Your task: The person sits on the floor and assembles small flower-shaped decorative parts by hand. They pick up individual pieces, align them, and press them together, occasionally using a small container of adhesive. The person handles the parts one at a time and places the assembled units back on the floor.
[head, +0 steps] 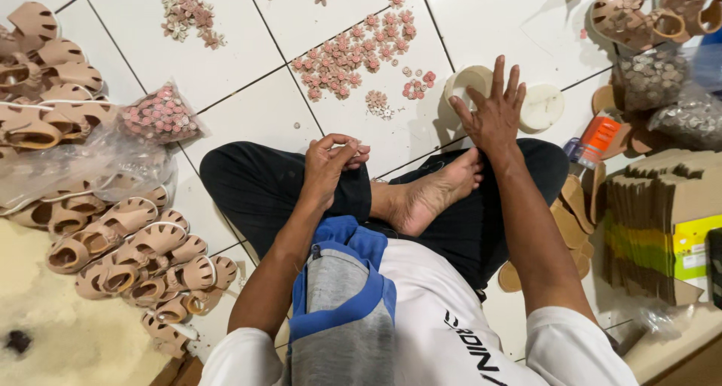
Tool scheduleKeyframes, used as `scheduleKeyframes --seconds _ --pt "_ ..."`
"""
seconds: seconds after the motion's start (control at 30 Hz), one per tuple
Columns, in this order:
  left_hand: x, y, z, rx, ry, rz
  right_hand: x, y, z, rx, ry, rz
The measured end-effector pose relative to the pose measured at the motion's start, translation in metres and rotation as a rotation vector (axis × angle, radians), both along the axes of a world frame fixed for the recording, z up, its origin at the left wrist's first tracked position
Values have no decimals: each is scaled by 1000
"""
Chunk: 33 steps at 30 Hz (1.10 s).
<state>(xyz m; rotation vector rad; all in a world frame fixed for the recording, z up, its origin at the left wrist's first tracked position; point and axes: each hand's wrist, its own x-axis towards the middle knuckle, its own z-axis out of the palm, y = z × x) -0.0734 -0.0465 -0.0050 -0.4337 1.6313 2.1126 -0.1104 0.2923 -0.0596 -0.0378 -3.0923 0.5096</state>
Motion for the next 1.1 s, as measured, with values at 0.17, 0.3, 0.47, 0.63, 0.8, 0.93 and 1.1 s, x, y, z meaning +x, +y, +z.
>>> scheduleKeyframes --seconds 0.17,0.3,0.47,0.63,0.8,0.93,1.1 --pt "-1 7 4 -65 66 -46 6 2 4 -167 44 -39" --pt "2 16 15 84 64 -40 17 -9 30 -327 38 -81" --pt "12 31 33 170 170 -55 58 -72 77 -1005 -15 -130" --pt "26 41 52 158 147 -100 77 -121 116 -1313 -54 -71" --pt "32 30 62 141 115 -184 80 -117 153 -924 -71 80" --pt "35 29 64 67 110 -229 87 -116 161 -762 33 184" --pt "39 33 67 207 162 -152 98 -130 142 -800 231 178"
